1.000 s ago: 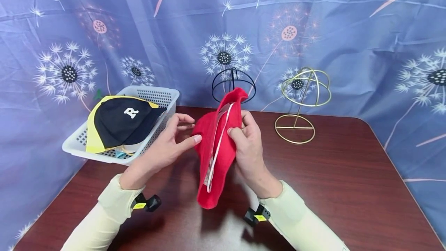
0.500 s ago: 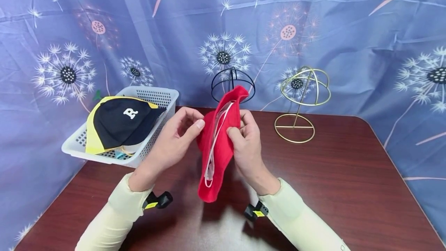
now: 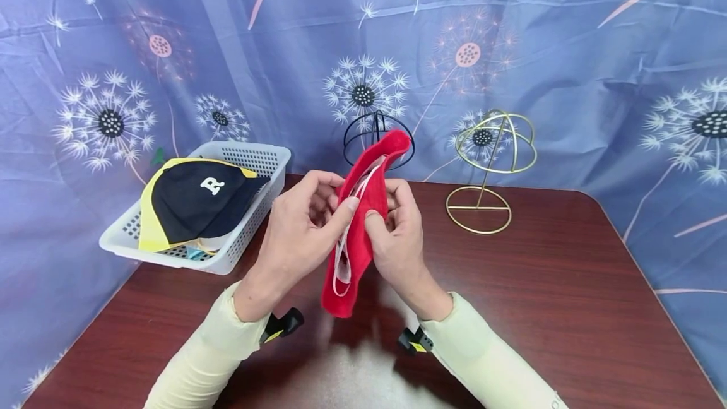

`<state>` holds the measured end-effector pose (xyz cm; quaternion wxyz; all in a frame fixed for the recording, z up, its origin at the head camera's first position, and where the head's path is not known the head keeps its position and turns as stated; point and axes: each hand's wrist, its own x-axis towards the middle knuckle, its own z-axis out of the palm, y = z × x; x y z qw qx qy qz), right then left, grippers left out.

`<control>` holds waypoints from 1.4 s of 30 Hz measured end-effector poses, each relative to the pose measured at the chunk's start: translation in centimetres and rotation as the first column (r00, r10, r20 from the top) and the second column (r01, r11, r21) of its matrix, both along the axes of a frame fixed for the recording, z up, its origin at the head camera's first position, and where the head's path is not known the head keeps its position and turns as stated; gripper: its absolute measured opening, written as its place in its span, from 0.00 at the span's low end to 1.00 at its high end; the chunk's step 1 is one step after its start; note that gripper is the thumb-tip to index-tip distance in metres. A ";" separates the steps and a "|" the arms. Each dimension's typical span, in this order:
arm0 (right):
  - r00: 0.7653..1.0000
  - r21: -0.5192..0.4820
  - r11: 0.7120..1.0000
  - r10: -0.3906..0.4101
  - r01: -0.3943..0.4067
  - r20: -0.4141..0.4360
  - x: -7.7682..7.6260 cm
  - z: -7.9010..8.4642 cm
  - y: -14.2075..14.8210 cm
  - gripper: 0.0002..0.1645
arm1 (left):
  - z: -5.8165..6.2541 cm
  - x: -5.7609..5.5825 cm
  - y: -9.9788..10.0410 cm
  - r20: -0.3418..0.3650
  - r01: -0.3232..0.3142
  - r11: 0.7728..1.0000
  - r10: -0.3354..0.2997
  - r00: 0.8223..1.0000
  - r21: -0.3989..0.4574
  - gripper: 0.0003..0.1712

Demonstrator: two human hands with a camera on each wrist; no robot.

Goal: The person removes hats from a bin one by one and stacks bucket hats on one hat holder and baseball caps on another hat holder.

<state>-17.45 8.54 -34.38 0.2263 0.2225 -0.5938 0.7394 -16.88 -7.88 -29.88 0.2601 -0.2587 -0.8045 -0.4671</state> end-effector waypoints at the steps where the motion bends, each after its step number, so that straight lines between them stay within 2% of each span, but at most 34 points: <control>1: 1.000 0.004 1.000 -0.004 0.004 -0.006 0.0 0.0 0.0 0.18 | 0.0 0.0 0.0 -0.017 0.001 1.000 -0.001 1.000 0.010 0.14; 7: 0.998 0.029 0.999 -0.021 0.022 -0.053 -0.3 -0.1 0.0 0.18 | -0.2 -0.2 -0.4 -0.090 -0.010 1.000 0.013 0.996 0.027 0.05; 14: 0.995 0.039 0.998 -0.043 0.047 -0.087 -0.5 0.0 0.4 0.19 | 0.1 -0.7 -1.0 -0.134 -0.014 0.999 0.019 0.991 0.033 0.05; 21: 0.990 0.036 0.997 -0.069 0.074 -0.125 -0.4 0.5 1.7 0.19 | 0.6 -1.2 -2.1 -0.173 -0.047 0.996 0.060 0.983 0.079 0.08; 30: 0.985 -0.073 0.992 -0.114 0.106 -0.129 -0.8 1.6 4.3 0.15 | 1.7 -1.4 -3.9 -0.212 -0.056 0.987 0.087 0.973 0.149 0.11; 36: 0.973 -0.096 0.979 -0.190 0.179 -0.128 -1.0 2.4 6.0 0.14 | 2.3 -1.6 -5.1 -0.238 -0.047 0.984 0.088 0.967 0.175 0.12; 42: 0.962 -0.131 0.972 -0.217 0.196 -0.167 -1.3 3.1 7.0 0.11 | 2.6 -1.8 -6.1 -0.234 -0.100 0.975 0.146 0.961 0.197 0.14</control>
